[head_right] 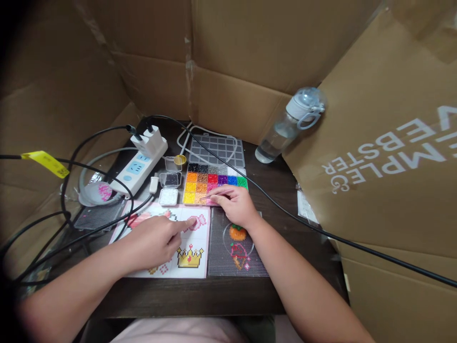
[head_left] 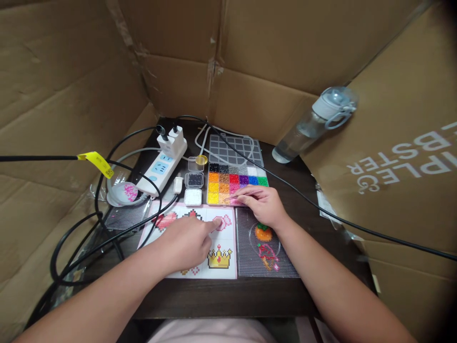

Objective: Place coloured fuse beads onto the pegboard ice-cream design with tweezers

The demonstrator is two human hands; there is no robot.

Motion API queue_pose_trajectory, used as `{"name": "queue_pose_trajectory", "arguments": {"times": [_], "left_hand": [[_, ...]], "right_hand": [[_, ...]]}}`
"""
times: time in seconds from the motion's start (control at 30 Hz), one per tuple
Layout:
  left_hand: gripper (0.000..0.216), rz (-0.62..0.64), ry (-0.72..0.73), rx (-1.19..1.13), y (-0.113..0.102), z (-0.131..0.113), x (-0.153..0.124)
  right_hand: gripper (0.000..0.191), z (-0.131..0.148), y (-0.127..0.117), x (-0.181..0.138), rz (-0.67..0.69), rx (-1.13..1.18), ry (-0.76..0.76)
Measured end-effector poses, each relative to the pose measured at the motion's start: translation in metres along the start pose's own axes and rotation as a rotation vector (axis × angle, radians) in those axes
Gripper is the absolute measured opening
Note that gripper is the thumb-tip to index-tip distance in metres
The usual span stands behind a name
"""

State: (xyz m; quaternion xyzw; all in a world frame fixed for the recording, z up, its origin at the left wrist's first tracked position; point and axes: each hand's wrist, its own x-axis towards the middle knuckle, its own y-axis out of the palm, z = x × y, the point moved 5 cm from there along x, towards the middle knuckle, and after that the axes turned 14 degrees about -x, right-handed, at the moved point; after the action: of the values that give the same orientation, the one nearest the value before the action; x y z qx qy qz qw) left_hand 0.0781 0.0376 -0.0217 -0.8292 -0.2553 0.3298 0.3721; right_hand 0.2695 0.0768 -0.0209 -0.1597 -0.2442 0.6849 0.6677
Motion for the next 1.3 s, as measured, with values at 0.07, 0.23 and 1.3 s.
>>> {"name": "queue_pose_trajectory", "arguments": {"times": [0.07, 0.23, 1.3], "left_hand": [[0.055, -0.006, 0.005, 0.005, -0.0002, -0.0002, -0.0003], [0.054, -0.006, 0.011, 0.022, -0.0002, -0.0003, -0.0005], [0.054, -0.005, 0.018, -0.002, -0.0012, -0.0005, -0.0023]], "right_hand": [[0.006, -0.0017, -0.0001, 0.0001, -0.006, 0.012, 0.009], [0.011, -0.0055, 0.0003, 0.0004, 0.014, 0.044, 0.009], [0.011, -0.0046, -0.0032, 0.0016, 0.002, 0.008, -0.035]]}}
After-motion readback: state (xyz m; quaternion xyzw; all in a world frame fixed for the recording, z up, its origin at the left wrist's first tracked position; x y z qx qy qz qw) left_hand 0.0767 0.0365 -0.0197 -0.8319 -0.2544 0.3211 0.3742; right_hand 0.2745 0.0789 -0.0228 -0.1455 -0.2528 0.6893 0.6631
